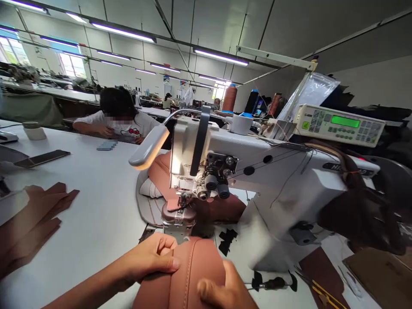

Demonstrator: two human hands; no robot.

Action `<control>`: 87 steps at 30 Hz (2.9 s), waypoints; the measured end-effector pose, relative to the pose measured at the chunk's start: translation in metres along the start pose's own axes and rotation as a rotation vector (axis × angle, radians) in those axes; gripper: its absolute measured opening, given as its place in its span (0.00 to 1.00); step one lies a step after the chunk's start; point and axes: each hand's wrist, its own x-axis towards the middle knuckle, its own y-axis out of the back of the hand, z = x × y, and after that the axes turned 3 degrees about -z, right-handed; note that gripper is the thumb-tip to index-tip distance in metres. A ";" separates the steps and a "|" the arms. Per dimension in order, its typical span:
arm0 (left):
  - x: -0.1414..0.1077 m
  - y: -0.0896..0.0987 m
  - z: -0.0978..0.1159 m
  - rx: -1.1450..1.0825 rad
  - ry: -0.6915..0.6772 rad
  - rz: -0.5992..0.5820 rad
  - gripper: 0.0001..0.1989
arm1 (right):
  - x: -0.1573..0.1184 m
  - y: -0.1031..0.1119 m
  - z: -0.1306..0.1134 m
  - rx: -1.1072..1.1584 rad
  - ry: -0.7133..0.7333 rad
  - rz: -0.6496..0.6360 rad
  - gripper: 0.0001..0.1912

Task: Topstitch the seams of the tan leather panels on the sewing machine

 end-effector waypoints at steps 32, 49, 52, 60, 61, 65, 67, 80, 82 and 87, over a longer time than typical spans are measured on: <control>0.034 0.043 0.067 0.860 -0.155 0.480 0.11 | 0.091 -0.013 -0.055 -0.011 0.286 0.093 0.18; 0.031 0.051 0.076 0.871 -0.077 0.307 0.02 | 0.096 -0.006 -0.049 -0.008 0.301 0.131 0.12; 0.036 0.052 0.075 0.882 -0.077 0.296 0.04 | 0.098 -0.005 -0.049 0.011 0.305 0.120 0.09; 0.041 0.055 0.076 0.906 -0.099 0.293 0.04 | 0.102 -0.005 -0.054 0.017 0.328 0.113 0.09; 0.040 0.054 0.077 0.910 -0.100 0.292 0.03 | 0.102 -0.005 -0.054 0.014 0.330 0.109 0.09; 0.035 0.050 0.079 0.926 -0.096 0.294 0.01 | 0.100 -0.003 -0.051 -0.037 0.317 0.113 0.11; 0.033 0.048 0.080 0.931 -0.087 0.292 0.01 | 0.099 -0.002 -0.050 -0.050 0.305 0.093 0.11; 0.024 0.042 0.075 0.985 -0.167 0.489 0.05 | 0.099 0.000 -0.052 0.021 0.276 0.064 0.11; 0.007 0.035 0.053 0.848 -0.213 0.609 0.06 | 0.092 0.006 -0.047 0.113 0.186 0.012 0.14; -0.052 0.006 -0.048 0.515 -0.307 0.523 0.26 | 0.042 0.021 0.006 0.273 0.025 -0.252 0.18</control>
